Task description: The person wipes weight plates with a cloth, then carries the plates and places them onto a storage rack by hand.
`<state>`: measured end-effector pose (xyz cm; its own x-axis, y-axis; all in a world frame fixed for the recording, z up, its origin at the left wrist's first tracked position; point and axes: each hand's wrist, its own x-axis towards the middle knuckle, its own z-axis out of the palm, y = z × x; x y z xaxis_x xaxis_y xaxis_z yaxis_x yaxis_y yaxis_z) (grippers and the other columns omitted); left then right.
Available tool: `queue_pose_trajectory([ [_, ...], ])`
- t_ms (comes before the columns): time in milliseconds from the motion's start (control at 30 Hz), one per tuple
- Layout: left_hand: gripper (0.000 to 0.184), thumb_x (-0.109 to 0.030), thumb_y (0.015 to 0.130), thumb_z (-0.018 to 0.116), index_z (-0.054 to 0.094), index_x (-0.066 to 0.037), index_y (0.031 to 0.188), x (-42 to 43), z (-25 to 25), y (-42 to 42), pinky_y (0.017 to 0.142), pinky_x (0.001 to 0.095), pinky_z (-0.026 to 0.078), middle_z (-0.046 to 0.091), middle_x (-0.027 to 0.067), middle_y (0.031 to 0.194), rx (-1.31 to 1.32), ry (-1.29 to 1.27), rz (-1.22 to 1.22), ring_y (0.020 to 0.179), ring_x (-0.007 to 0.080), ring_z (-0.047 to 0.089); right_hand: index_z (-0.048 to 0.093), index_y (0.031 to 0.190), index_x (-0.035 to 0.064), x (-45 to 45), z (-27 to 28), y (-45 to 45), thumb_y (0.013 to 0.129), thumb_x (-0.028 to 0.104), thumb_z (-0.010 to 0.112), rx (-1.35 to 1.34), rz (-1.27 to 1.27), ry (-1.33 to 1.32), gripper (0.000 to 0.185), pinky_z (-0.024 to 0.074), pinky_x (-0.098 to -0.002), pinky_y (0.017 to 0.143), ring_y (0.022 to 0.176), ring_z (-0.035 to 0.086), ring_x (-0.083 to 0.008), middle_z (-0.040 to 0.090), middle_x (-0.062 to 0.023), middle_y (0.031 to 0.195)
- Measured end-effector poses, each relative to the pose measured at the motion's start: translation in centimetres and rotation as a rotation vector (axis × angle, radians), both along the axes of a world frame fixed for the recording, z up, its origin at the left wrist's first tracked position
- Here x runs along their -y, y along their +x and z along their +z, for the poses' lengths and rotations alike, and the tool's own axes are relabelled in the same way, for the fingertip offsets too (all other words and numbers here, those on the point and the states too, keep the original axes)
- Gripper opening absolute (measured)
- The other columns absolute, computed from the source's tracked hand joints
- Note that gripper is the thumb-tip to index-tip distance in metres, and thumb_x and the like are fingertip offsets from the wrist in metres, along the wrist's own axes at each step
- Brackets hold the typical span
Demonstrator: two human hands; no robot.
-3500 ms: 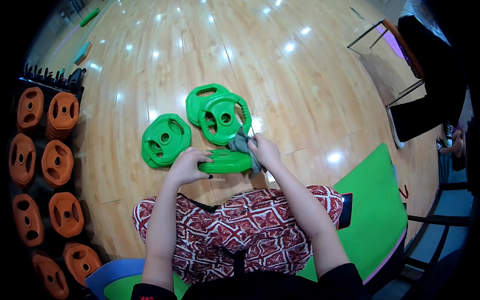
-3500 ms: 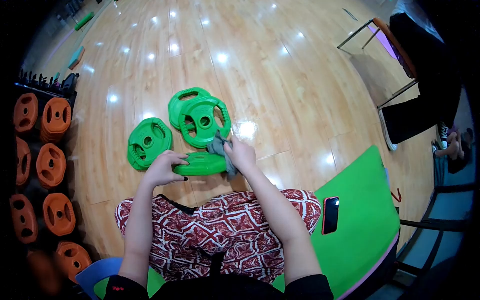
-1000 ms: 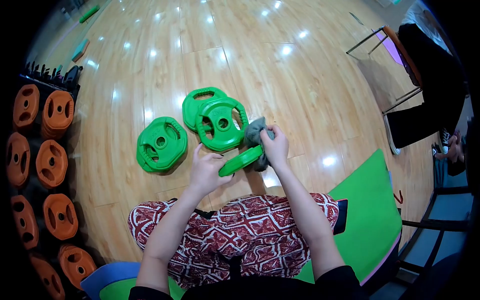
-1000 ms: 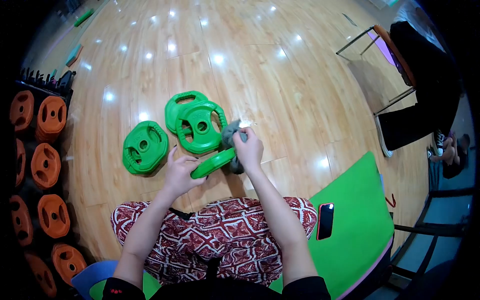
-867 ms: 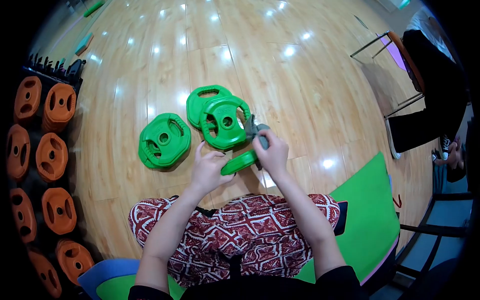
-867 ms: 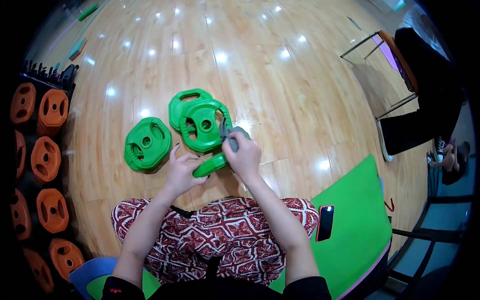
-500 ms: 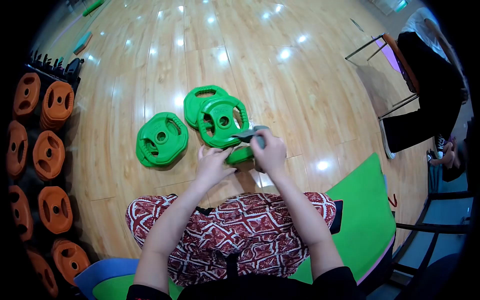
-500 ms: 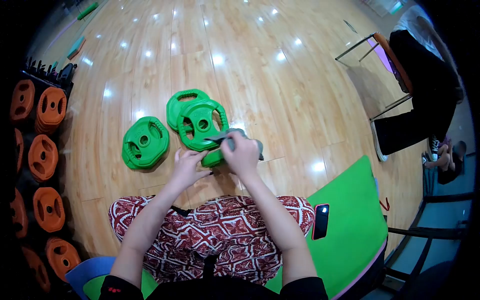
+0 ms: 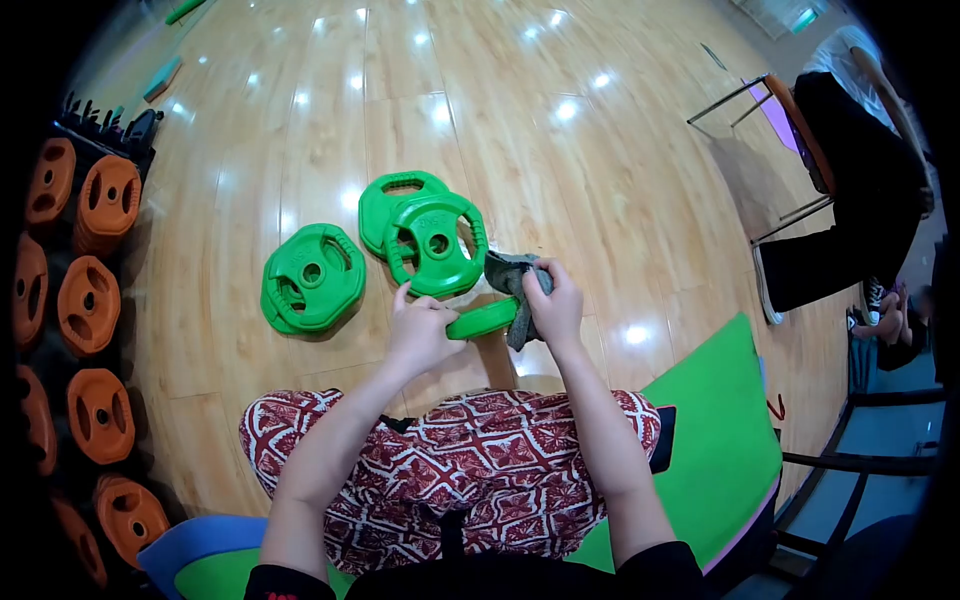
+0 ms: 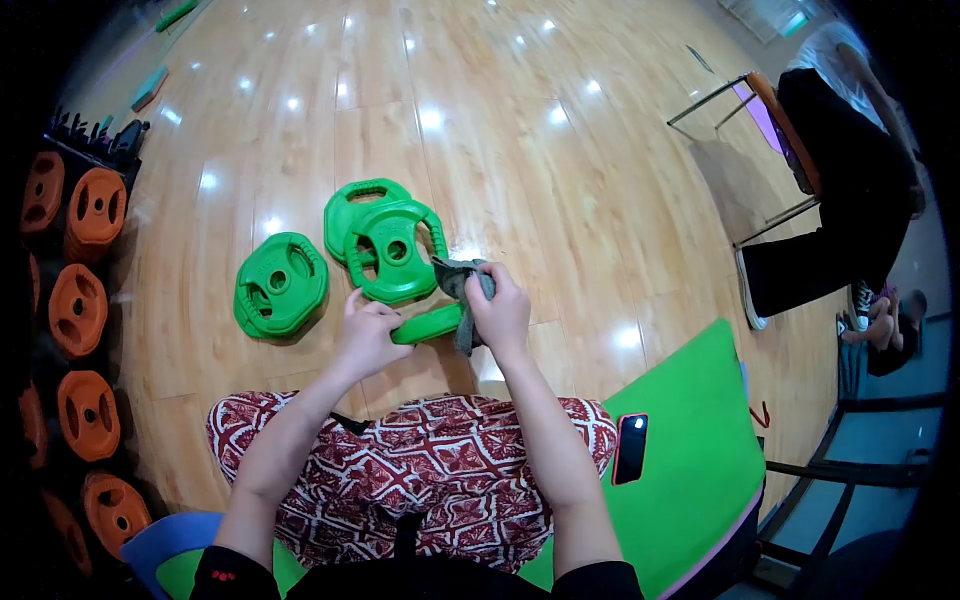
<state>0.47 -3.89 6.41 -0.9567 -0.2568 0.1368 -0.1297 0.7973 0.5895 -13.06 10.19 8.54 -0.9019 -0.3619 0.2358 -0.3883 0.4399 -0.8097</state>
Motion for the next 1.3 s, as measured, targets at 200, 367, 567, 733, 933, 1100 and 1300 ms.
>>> queue_pose_trajectory([
  [200, 0.030, -0.030, 0.054, 0.069, 0.067, -0.011, 0.077, 1.0, 2.0, 2.7, 0.099, 0.0464, 0.021, 0.056, 0.0052, 0.064, 0.140, -0.001, 0.009, 0.071, 0.0177, 0.054, 0.059, 0.084, 0.0067, 1.0, -3.6, -0.7, 0.072, 0.032, 0.054, 0.197, 0.112, 0.321, 0.028, 0.0444, -0.0390, 0.061, 0.069, 0.058, -0.0325, 0.059, -0.0178, 0.071],
  [367, 0.030, -0.031, 0.055, 0.068, 0.066, -0.010, 0.075, 1.3, 2.3, 2.6, 0.098, 0.0455, 0.022, 0.056, 0.0062, 0.066, 0.110, 0.058, 0.022, 0.072, 0.0185, 0.054, 0.059, 0.083, 0.0062, 2.6, -1.2, 2.8, 0.072, 0.025, 0.056, 0.155, 0.125, 0.120, 0.022, 0.0450, -0.0365, 0.058, 0.066, 0.058, -0.0310, 0.060, -0.0153, 0.072],
  [567, 0.033, -0.034, 0.057, 0.066, 0.065, -0.007, 0.077, -0.3, -1.5, 0.3, 0.089, 0.0402, 0.034, 0.060, 0.0141, 0.087, -0.283, 0.213, 0.050, 0.088, 0.0285, 0.054, 0.058, 0.078, 0.0076, 3.7, 2.0, 7.0, 0.069, 0.017, 0.060, -0.434, 0.502, 0.013, 0.013, 0.0418, -0.0357, 0.055, 0.059, 0.057, -0.0259, 0.060, -0.0095, 0.069],
  [733, 0.035, -0.030, 0.058, 0.069, 0.063, -0.003, 0.080, 2.1, 0.9, 0.6, 0.088, 0.0382, 0.035, 0.061, 0.0135, 0.078, 0.140, 0.123, -0.066, 0.086, 0.0287, 0.055, 0.057, 0.087, 0.0081, 3.1, -0.1, 4.7, 0.073, 0.018, 0.057, -0.331, 0.268, 0.018, 0.017, 0.0425, -0.0364, 0.056, 0.060, 0.057, -0.0280, 0.060, -0.0110, 0.070],
  [933, 0.035, -0.021, 0.059, 0.068, 0.063, -0.003, 0.088, 4.4, 1.6, 1.5, 0.067, 0.0311, 0.044, 0.061, 0.0130, 0.073, 0.289, 0.316, -0.030, 0.065, 0.0213, 0.058, 0.055, 0.093, 0.0074, 1.3, -4.2, 0.4, 0.079, 0.029, 0.049, 0.163, 0.028, 0.234, 0.027, 0.0442, -0.0395, 0.064, 0.074, 0.058, -0.0346, 0.060, -0.0183, 0.079],
  [1100, 0.034, -0.017, 0.059, 0.067, 0.062, -0.002, 0.089, 5.0, 1.7, 2.0, 0.061, 0.0285, 0.044, 0.060, 0.0116, 0.068, 0.269, 0.446, 0.010, 0.060, 0.0159, 0.057, 0.055, 0.091, 0.0036, 0.6, -8.1, -0.8, 0.076, 0.028, 0.053, 0.283, -0.015, 0.373, 0.029, 0.0441, -0.0356, 0.066, 0.075, 0.059, -0.0293, 0.060, -0.0172, 0.079],
  [1300, 0.032, -0.020, 0.057, 0.069, 0.063, -0.004, 0.084, 5.1, 2.4, 2.1, 0.062, 0.0317, 0.044, 0.060, 0.0136, 0.071, 0.312, 0.337, -0.039, 0.063, 0.0227, 0.057, 0.057, 0.091, 0.0064, 2.0, -4.6, 1.5, 0.075, 0.026, 0.055, 0.223, 0.003, 0.140, 0.025, 0.0449, -0.0368, 0.063, 0.072, 0.059, -0.0303, 0.060, -0.0161, 0.077],
])
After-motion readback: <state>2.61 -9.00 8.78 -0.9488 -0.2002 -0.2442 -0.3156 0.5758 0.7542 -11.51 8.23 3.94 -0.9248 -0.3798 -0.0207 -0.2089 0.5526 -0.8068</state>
